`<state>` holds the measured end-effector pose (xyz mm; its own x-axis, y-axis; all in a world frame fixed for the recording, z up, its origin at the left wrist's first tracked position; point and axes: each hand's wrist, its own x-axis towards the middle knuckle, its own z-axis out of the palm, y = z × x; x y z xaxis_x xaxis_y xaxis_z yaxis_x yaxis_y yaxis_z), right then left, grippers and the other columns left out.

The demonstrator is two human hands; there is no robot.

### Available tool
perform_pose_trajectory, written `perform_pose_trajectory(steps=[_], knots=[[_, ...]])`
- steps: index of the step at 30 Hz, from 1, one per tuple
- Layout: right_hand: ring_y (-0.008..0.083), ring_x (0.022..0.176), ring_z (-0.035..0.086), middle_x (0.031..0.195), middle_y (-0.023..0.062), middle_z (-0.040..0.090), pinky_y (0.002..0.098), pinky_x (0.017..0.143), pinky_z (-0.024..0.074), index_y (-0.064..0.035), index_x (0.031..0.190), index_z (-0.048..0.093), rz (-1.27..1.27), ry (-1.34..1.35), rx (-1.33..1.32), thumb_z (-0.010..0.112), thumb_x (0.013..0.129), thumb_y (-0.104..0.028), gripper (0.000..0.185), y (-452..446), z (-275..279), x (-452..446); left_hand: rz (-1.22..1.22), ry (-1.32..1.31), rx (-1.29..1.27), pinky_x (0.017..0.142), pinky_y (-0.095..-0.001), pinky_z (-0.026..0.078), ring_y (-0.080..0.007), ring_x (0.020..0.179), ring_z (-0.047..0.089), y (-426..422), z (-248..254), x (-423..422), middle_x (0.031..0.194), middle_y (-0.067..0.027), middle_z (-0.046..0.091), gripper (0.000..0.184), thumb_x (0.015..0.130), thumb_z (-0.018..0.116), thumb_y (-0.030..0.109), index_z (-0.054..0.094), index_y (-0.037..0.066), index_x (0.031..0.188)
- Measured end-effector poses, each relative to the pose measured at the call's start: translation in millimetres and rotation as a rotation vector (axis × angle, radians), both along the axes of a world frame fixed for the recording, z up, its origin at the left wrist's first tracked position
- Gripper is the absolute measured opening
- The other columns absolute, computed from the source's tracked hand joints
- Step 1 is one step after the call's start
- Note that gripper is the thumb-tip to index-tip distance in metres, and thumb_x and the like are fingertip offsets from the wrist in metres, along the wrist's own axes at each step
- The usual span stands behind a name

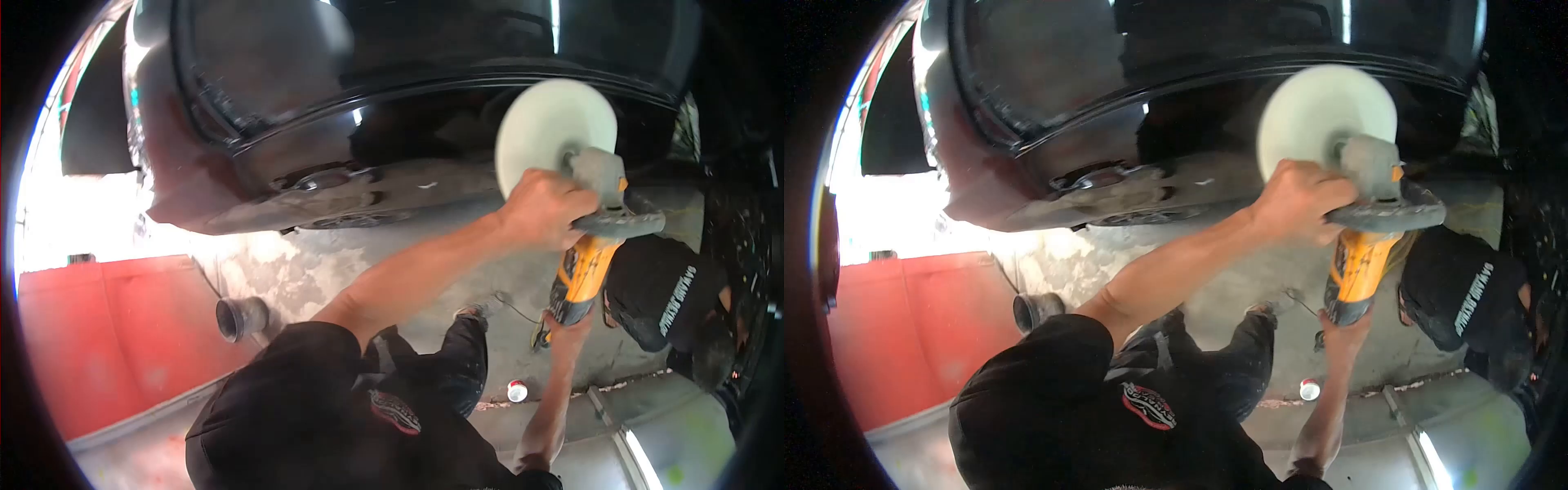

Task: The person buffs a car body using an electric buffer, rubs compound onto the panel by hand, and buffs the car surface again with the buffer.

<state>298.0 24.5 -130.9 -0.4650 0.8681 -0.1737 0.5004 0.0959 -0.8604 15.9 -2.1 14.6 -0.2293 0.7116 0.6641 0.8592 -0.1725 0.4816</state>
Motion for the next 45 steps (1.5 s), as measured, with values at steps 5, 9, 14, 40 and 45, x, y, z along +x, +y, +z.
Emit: perform_pose_trajectory(steps=[5, 9, 14, 40, 45], knots=[[0.0313, 0.117, 0.058, 0.127, 0.0206, 0.058, 0.0407, 0.101, 0.0444, 0.0023, 0.138, 0.042, 0.135, 0.054, -0.196, 0.087, 0.061, -0.006, 0.089, -133, 16, -48, 0.071, 0.039, 0.052, 0.045, -0.0372, 0.043, -0.0232, 0.051, 0.055, -172, 13, -34, 0.061, -0.0062, 0.056, 0.031, 0.050, 0.080, 0.009, 0.053, 0.008, 0.066], [0.0284, 0.114, 0.060, 0.123, 0.0179, 0.061, 0.0397, 0.099, 0.0467, 0.0054, 0.140, 0.039, 0.250, 0.001, -0.135, 0.086, 0.061, -0.002, 0.092, -238, 46, -103, 0.166, 0.069, -0.060, 0.047, -0.0363, 0.041, -0.0243, 0.050, 0.054, -313, 24, -71, 0.060, -0.0040, 0.055, 0.028, 0.055, 0.081, 0.010, 0.055, 0.010, 0.066], [0.0286, 0.114, 0.063, 0.121, 0.0196, 0.063, 0.0397, 0.097, 0.0494, 0.0011, 0.139, 0.042, 0.399, 0.119, -0.216, 0.088, 0.065, -0.009, 0.088, -321, 45, -155, 0.352, 0.130, -0.028, 0.043, -0.0339, 0.036, -0.0213, 0.047, 0.049, -433, 31, -96, 0.057, -0.0056, 0.048, 0.029, 0.068, 0.078, 0.000, 0.050, 0.005, 0.064], [0.0238, 0.117, 0.054, 0.128, 0.0167, 0.053, 0.0391, 0.102, 0.0445, 0.0067, 0.136, 0.037, 0.029, 0.111, -0.289, 0.094, 0.064, -0.016, 0.094, -290, -45, -125, -0.019, 0.057, -0.097, 0.050, -0.0356, 0.045, -0.0216, 0.054, 0.058, -289, -6, -79, 0.063, -0.0021, 0.054, 0.029, 0.056, 0.082, 0.016, 0.061, 0.011, 0.075], [0.0214, 0.107, 0.059, 0.118, 0.0120, 0.059, 0.0376, 0.097, 0.0489, 0.0025, 0.136, 0.038, 0.232, 0.293, -0.301, 0.090, 0.065, -0.007, 0.088, -347, -43, -158, 0.103, 0.129, -0.093, 0.048, -0.0350, 0.040, -0.0194, 0.050, 0.052, -388, 17, -101, 0.057, -0.0025, 0.047, 0.028, 0.064, 0.084, 0.011, 0.056, 0.009, 0.067]])
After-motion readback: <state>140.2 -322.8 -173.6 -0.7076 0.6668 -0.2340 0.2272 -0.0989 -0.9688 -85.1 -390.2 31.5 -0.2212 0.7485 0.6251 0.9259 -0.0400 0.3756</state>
